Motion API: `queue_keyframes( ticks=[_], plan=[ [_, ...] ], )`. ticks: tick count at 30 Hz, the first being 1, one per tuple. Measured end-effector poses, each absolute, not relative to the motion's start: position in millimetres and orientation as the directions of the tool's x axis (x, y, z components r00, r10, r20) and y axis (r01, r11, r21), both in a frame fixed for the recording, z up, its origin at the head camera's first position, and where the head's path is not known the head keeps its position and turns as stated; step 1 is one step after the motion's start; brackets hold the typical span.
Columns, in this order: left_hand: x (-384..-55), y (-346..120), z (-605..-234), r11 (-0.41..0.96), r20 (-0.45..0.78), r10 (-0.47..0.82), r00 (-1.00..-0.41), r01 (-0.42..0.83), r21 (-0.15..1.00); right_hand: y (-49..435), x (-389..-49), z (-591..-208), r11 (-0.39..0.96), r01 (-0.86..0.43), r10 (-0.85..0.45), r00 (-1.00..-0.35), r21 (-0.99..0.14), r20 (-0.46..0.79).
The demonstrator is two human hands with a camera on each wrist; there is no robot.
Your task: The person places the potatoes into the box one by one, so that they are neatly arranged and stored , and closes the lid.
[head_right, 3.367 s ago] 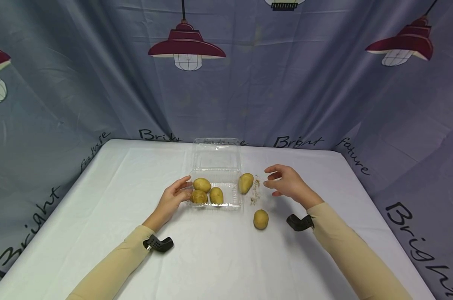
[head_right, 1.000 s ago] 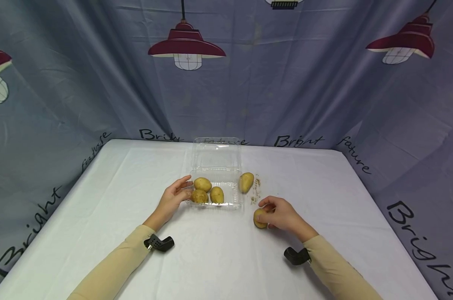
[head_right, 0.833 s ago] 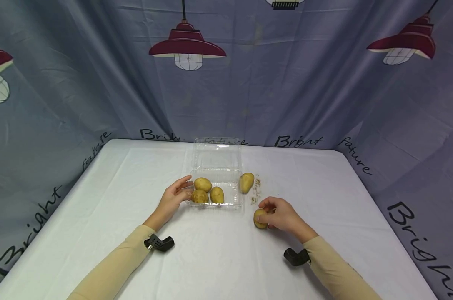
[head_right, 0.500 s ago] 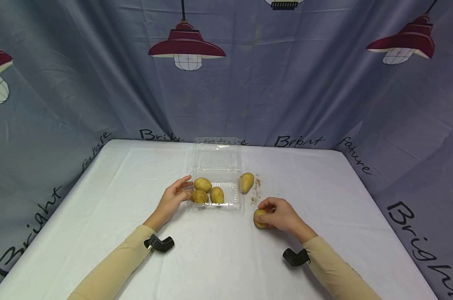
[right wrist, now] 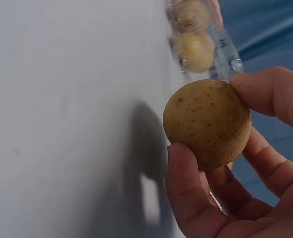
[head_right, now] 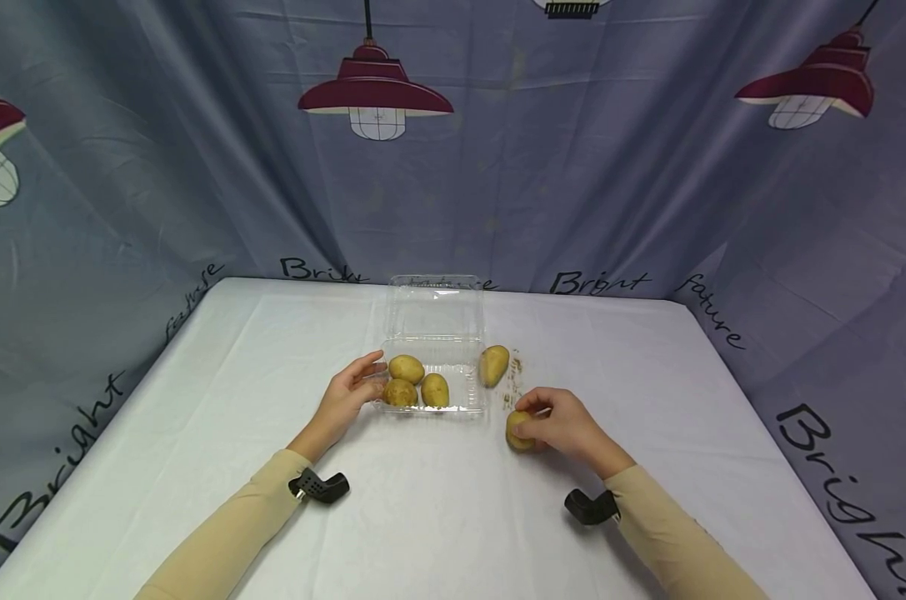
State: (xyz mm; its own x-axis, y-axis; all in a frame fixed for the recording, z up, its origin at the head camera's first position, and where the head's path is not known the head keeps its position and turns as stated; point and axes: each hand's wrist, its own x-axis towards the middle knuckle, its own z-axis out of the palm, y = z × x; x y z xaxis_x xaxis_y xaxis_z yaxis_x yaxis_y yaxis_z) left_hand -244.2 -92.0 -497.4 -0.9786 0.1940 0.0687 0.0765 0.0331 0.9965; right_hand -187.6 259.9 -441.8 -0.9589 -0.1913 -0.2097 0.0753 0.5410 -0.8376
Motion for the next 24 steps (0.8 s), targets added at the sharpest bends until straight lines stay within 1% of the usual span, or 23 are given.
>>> queue_keyframes(
  ticks=[9, 17, 24],
  plan=[
    [-245, -92, -499, 0.036, 0.077, 0.187, -0.979, 0.085, 0.996, 259, -199, -424, 0.495, 0.063, -0.220, -0.956, -0.867, -0.195],
    [-244, -91, -497, 0.037, 0.072, 0.183, -0.980, 0.080, 0.996, 251, -212, -404, 0.507, 0.012, -0.224, -0.964, -0.862, -0.145],
    [-245, -92, -500, 0.036, 0.083, 0.182, -0.980, 0.091, 0.995, 237, -224, -392, 0.519, -0.042, -0.253, -0.961, -0.854, -0.107]
  ],
)
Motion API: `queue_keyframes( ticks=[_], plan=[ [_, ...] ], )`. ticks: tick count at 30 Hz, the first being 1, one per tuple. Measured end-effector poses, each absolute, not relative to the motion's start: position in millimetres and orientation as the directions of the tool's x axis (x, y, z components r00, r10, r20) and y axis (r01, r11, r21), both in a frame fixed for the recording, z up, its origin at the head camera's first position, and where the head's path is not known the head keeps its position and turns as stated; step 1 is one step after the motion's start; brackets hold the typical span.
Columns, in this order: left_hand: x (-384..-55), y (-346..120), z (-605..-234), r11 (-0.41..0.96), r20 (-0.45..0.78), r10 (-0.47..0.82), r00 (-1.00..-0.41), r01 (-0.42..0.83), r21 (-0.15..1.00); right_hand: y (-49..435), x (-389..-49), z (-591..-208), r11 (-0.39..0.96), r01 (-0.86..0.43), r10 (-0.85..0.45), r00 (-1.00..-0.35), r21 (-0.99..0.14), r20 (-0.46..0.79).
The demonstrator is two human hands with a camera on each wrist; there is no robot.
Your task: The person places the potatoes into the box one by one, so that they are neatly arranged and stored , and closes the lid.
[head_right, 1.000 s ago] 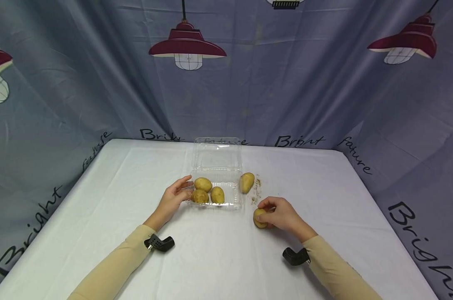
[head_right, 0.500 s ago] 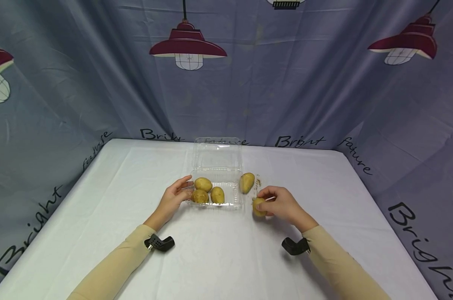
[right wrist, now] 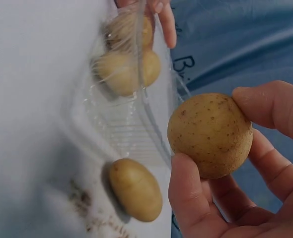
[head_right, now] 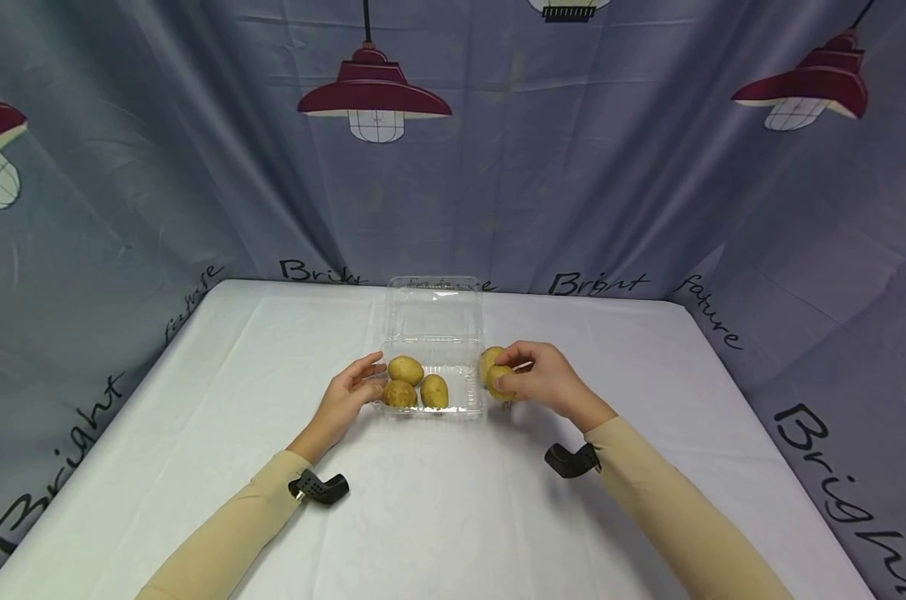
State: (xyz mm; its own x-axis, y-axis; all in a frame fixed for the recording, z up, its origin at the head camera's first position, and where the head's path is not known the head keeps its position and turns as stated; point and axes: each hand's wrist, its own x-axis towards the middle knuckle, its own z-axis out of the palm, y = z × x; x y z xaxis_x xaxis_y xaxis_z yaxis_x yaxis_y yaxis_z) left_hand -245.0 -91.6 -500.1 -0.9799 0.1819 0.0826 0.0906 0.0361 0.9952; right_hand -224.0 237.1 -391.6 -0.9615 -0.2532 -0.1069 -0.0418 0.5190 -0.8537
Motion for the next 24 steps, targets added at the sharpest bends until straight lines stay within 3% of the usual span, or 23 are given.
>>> queue_keyframes(
  ticks=[24],
  plan=[
    [-244, -91, -498, 0.042, 0.097, 0.183, -0.978, 0.106, 0.993, 176, -269, -386, 0.558, 0.030, -0.208, -0.962, -0.829, -0.175]
  ],
)
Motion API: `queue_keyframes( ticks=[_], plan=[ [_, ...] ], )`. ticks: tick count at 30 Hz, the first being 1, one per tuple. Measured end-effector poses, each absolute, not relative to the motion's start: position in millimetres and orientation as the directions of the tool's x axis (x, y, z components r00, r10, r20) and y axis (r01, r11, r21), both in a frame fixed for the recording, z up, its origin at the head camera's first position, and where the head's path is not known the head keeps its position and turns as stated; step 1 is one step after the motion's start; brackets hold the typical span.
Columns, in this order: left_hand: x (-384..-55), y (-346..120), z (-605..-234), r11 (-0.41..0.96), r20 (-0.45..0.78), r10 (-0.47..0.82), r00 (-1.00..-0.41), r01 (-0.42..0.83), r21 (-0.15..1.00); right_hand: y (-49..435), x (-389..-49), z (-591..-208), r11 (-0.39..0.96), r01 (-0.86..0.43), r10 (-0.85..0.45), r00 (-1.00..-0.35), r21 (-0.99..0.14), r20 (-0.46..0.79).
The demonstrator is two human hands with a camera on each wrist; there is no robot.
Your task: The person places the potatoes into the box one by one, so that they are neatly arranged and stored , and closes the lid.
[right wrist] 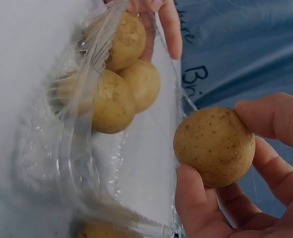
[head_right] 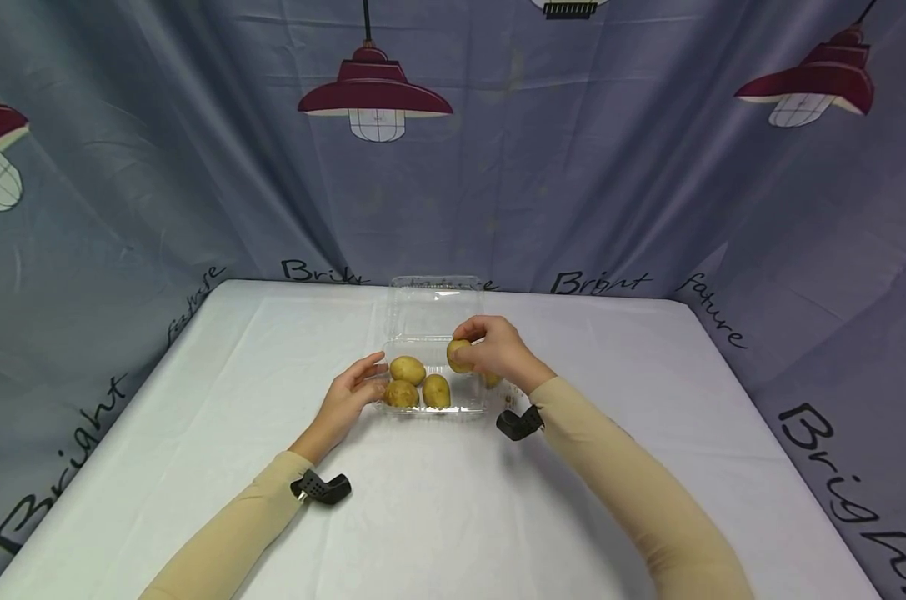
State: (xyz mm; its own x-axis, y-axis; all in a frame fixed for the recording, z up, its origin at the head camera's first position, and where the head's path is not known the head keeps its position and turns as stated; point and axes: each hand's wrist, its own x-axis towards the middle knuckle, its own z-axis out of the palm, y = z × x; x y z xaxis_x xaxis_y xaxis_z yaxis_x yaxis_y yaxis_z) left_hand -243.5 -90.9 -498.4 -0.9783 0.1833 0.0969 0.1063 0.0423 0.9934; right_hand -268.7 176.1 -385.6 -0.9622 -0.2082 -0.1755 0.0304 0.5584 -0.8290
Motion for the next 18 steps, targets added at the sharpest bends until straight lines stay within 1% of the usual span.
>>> queue_keyframes(
  ticks=[9, 18],
  plan=[
    [-244, -92, -499, 0.035, 0.099, 0.190, -0.977, 0.107, 0.994, 157, -275, -393, 0.574, 0.021, -0.211, -0.962, -0.819, -0.172],
    [-242, -91, -497, 0.027, 0.087, 0.195, -0.977, 0.094, 0.995, 145, -277, -400, 0.552, 0.082, -0.186, -0.958, -0.830, -0.219]
  ],
)
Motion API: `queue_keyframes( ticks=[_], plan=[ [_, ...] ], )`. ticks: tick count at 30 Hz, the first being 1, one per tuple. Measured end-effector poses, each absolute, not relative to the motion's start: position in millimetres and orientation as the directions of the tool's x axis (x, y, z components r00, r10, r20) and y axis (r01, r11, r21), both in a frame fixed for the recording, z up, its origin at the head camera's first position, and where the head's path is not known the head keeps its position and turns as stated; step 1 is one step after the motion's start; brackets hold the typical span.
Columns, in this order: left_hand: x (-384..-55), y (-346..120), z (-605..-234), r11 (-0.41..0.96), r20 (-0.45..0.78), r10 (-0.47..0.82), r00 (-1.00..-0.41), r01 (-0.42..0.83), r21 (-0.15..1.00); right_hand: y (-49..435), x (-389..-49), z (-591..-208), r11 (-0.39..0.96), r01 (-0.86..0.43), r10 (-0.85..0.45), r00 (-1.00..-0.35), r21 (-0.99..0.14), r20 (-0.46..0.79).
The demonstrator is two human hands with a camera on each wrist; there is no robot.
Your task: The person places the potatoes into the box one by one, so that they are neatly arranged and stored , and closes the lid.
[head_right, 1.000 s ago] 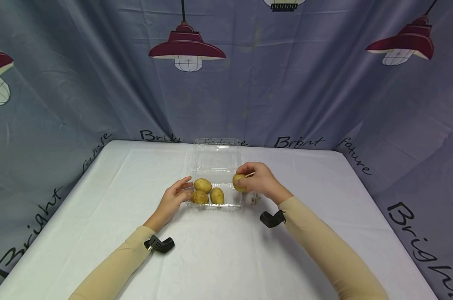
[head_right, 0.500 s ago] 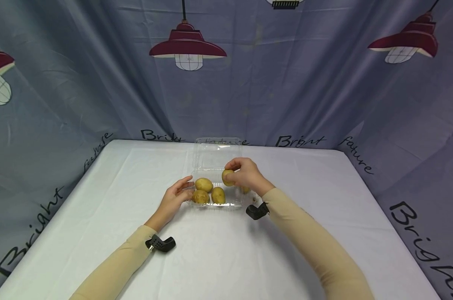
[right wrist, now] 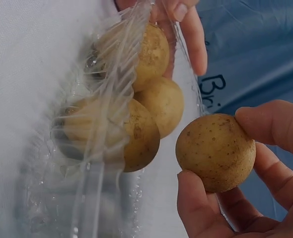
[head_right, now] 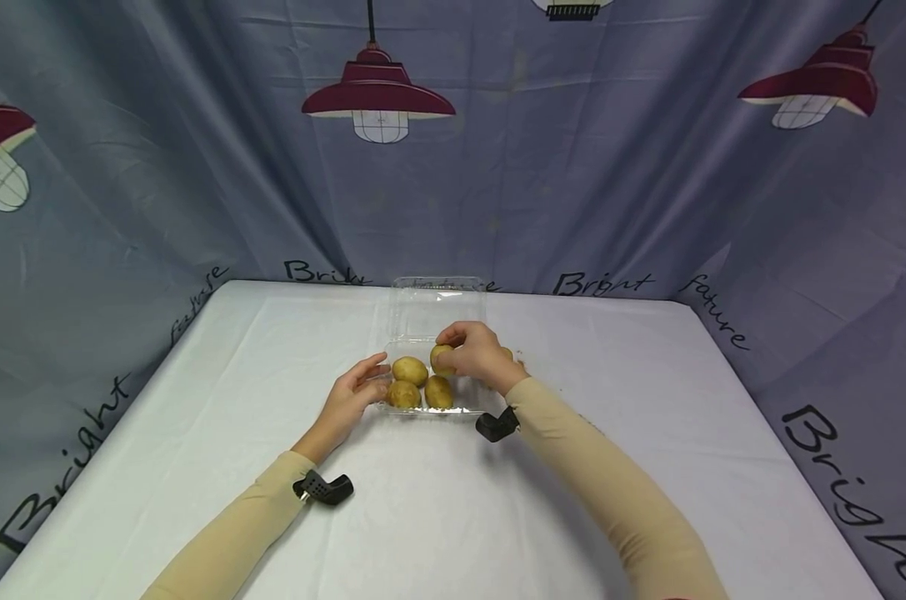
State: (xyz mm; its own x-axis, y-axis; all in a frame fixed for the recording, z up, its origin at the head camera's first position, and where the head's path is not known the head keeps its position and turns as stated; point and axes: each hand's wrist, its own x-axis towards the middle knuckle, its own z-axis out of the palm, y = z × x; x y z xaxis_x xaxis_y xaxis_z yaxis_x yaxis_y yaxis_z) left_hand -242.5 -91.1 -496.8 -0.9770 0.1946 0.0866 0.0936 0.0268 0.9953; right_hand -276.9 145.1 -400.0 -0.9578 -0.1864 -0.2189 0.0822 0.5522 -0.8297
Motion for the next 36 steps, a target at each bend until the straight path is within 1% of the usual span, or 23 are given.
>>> queue_keyframes(
  ticks=[17, 27, 36],
  plan=[
    [-243, -91, -496, 0.018, 0.077, 0.192, -0.978, 0.082, 0.996, 137, -278, -406, 0.554, 0.077, -0.187, -0.959, -0.829, -0.214],
    [-243, -91, -496, 0.017, 0.087, 0.191, -0.978, 0.092, 0.996, 134, -276, -408, 0.536, 0.126, -0.174, -0.951, -0.834, -0.256],
    [-243, -91, -497, 0.027, 0.078, 0.187, -0.979, 0.085, 0.996, 136, -276, -416, 0.568, 0.149, -0.180, -0.937, -0.810, -0.299]
  ],
)
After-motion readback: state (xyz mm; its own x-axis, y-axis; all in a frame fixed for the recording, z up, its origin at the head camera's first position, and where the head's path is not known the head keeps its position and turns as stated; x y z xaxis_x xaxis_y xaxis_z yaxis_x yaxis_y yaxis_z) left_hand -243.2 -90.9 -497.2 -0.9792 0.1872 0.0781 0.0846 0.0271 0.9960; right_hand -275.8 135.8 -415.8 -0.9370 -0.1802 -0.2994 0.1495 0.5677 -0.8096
